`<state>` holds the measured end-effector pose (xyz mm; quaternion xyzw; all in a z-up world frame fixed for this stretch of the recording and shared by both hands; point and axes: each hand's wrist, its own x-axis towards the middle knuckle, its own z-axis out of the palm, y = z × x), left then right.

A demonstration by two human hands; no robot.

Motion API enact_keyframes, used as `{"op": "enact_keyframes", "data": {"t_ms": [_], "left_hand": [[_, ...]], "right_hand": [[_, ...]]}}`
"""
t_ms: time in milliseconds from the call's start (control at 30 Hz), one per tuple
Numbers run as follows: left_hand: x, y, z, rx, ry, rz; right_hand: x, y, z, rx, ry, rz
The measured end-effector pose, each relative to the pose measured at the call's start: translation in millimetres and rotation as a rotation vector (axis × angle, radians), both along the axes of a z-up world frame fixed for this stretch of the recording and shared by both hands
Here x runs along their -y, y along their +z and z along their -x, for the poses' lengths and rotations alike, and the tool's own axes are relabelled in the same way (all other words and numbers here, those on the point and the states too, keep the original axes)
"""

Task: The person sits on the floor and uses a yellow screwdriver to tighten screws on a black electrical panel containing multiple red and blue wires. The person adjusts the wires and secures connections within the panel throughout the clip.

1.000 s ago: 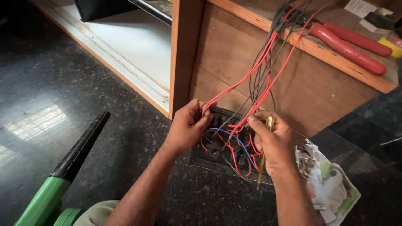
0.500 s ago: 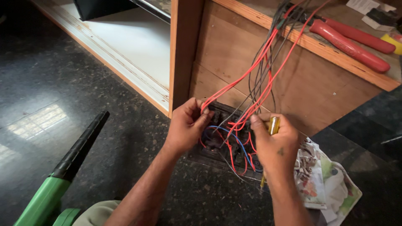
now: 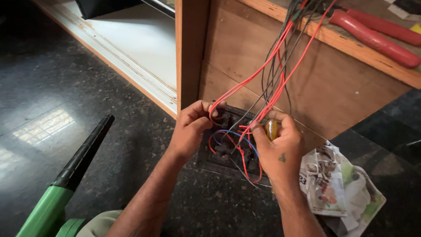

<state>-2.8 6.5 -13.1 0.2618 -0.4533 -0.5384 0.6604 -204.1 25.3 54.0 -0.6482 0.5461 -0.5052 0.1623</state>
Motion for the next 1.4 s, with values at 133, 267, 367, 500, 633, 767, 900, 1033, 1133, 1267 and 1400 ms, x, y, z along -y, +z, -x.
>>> {"op": "enact_keyframes", "data": {"t_ms": [133,267,367,500,633,767,900,1033,1133,1267,1400], "left_hand": [[-0.4,0.5,-2.1,-0.008,-0.015,-0.023],[-0.8,1.7,-1.5,-0.013,-0.008,-0.01],[0.0,0.7,-0.7,0.039,0.001,-0.03],[2.4,-6.2,-0.4,0.047,0.005,0.006],[3.6,-8.5,6.2,0.064,0.024,-0.006],[-1.0,-10.0,10.9,0.001,0.007,-0.035],[3.5,-6.8,24.5,0.067,0.121,-0.047],[3.2,-6.4,31.0,0.009,0.11,-0.058],[-2.1,-5.1,32.3,0.062,0.136,-0.066],[-7.3,-1.8,34.2,0.126,0.165,-0.036],[-12.3,7.0,37.8,0.147,0.251,-0.002]], "right_hand": [[3.3,-3.1,0.0,0.001,-0.011,-0.001],[-2.9,2.8,4.6,0.074,0.094,0.027],[-25.6,12.6,13.4,0.253,0.068,-0.035],[-54.1,16.4,43.0,0.393,0.105,-0.141],[-44.5,-14.2,86.8,0.641,0.03,-0.236],[-36.2,-81.4,145.8,1.225,0.168,-0.301],[-35.7,-147.7,177.2,1.739,0.565,-0.172],[-38.9,-147.1,185.5,1.669,0.299,-0.18],[-42.6,-136.8,186.2,1.592,0.311,-0.185],[-43.0,-151.6,192.9,1.54,0.937,-0.127],[-40.1,-156.7,195.6,1.623,0.834,-0.032]]}}
